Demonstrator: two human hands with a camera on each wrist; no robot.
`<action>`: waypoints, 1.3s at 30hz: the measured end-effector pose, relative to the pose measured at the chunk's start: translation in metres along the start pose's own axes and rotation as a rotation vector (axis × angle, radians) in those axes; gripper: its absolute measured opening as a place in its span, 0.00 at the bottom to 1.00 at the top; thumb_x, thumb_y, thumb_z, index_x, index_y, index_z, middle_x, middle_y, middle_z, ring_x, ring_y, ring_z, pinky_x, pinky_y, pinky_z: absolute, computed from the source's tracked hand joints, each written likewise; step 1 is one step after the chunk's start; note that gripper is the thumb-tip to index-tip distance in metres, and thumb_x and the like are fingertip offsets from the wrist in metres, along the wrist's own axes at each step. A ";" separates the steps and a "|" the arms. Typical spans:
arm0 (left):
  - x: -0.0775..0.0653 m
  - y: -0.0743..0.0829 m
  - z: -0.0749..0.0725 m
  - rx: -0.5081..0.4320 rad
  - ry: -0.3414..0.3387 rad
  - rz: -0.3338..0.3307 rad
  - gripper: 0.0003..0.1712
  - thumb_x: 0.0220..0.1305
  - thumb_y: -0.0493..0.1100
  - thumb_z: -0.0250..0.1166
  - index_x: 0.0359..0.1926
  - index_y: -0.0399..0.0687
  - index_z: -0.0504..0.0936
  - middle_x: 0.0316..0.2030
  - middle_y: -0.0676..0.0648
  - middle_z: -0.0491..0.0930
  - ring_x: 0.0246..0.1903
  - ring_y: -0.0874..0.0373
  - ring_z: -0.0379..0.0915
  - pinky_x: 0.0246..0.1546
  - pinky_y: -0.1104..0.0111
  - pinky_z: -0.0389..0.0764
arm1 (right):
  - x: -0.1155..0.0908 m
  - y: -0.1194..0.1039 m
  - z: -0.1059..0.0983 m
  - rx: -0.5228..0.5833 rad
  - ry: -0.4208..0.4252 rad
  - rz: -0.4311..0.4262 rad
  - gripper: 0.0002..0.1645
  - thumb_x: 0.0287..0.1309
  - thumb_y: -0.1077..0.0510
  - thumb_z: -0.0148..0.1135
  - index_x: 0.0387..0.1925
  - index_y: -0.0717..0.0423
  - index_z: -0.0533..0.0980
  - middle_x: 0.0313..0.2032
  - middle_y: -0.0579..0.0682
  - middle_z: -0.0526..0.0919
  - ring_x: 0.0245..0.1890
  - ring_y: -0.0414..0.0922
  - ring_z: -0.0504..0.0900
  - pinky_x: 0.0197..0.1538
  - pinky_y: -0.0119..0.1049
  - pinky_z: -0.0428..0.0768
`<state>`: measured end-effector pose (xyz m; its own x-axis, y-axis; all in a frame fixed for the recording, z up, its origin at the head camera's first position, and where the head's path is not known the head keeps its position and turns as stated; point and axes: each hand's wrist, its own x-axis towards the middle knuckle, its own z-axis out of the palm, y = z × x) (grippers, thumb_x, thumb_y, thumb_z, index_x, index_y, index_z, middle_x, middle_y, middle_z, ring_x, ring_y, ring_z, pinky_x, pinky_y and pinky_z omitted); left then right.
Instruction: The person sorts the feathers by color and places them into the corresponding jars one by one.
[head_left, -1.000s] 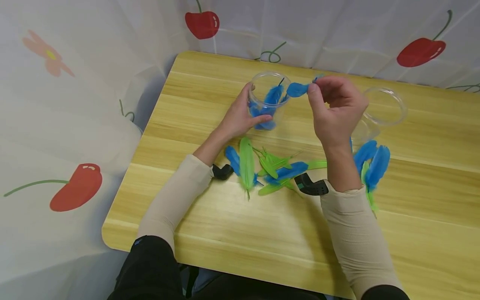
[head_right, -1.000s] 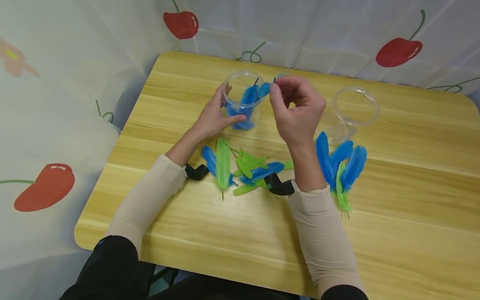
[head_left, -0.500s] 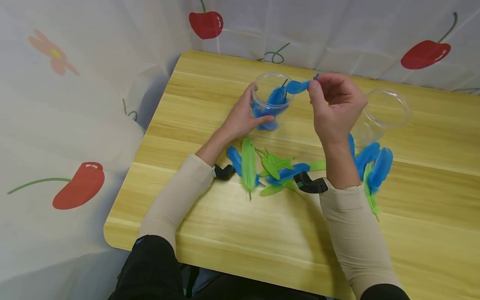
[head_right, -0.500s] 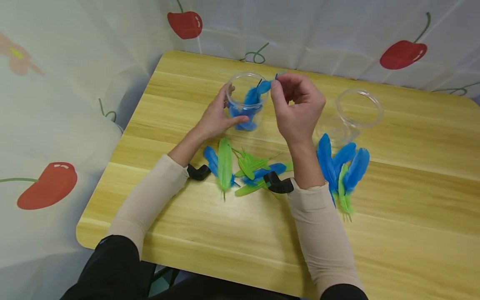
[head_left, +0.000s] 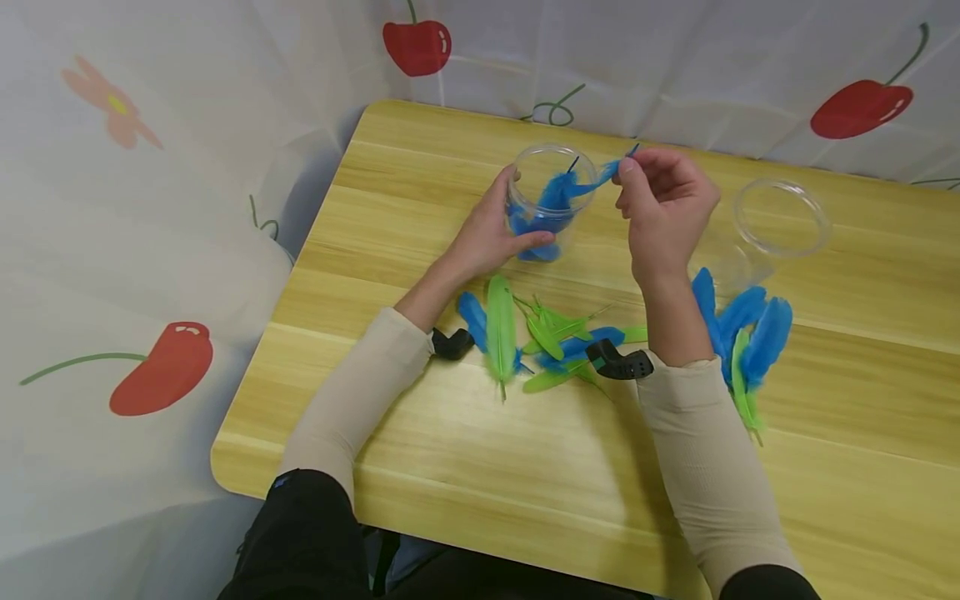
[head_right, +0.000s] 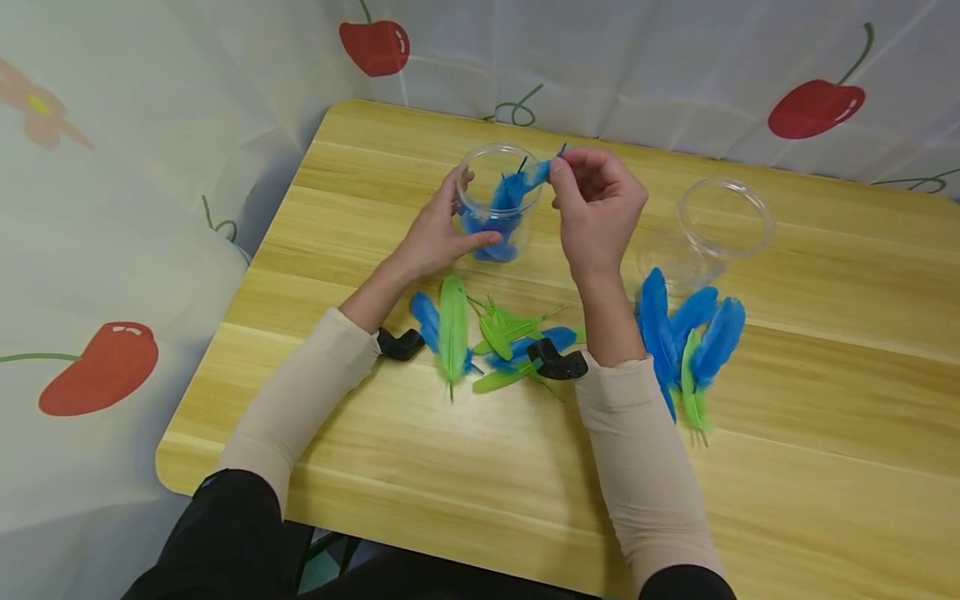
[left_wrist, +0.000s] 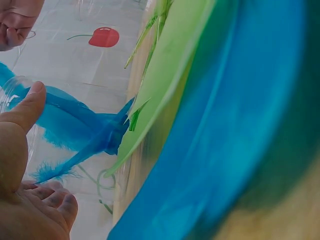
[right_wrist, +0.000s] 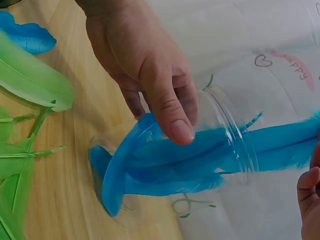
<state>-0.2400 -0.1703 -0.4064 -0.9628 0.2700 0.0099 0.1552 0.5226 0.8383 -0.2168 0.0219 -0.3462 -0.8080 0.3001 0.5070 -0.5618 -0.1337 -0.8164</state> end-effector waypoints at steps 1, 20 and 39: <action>0.000 0.000 0.000 -0.002 0.001 0.002 0.63 0.54 0.61 0.73 0.78 0.53 0.41 0.75 0.49 0.52 0.73 0.56 0.50 0.70 0.62 0.57 | 0.000 0.001 0.000 0.010 0.003 0.023 0.04 0.56 0.71 0.65 0.27 0.67 0.82 0.23 0.52 0.84 0.15 0.44 0.71 0.24 0.30 0.72; 0.001 -0.001 -0.001 -0.035 -0.001 -0.011 0.63 0.54 0.60 0.73 0.78 0.55 0.42 0.75 0.49 0.53 0.72 0.57 0.52 0.70 0.62 0.57 | -0.005 0.012 0.007 -0.024 -0.088 0.345 0.03 0.59 0.66 0.68 0.30 0.60 0.85 0.26 0.52 0.85 0.14 0.42 0.66 0.17 0.26 0.65; 0.001 -0.004 0.000 -0.032 0.007 0.031 0.62 0.55 0.60 0.73 0.78 0.53 0.43 0.73 0.46 0.57 0.70 0.56 0.55 0.68 0.61 0.61 | -0.013 0.019 0.006 -0.317 -0.260 0.277 0.15 0.61 0.63 0.68 0.47 0.68 0.83 0.14 0.42 0.77 0.16 0.41 0.74 0.17 0.30 0.60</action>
<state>-0.2414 -0.1721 -0.4093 -0.9590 0.2805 0.0400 0.1783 0.4875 0.8547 -0.2183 0.0098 -0.3666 -0.9595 0.0433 0.2784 -0.2708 0.1311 -0.9537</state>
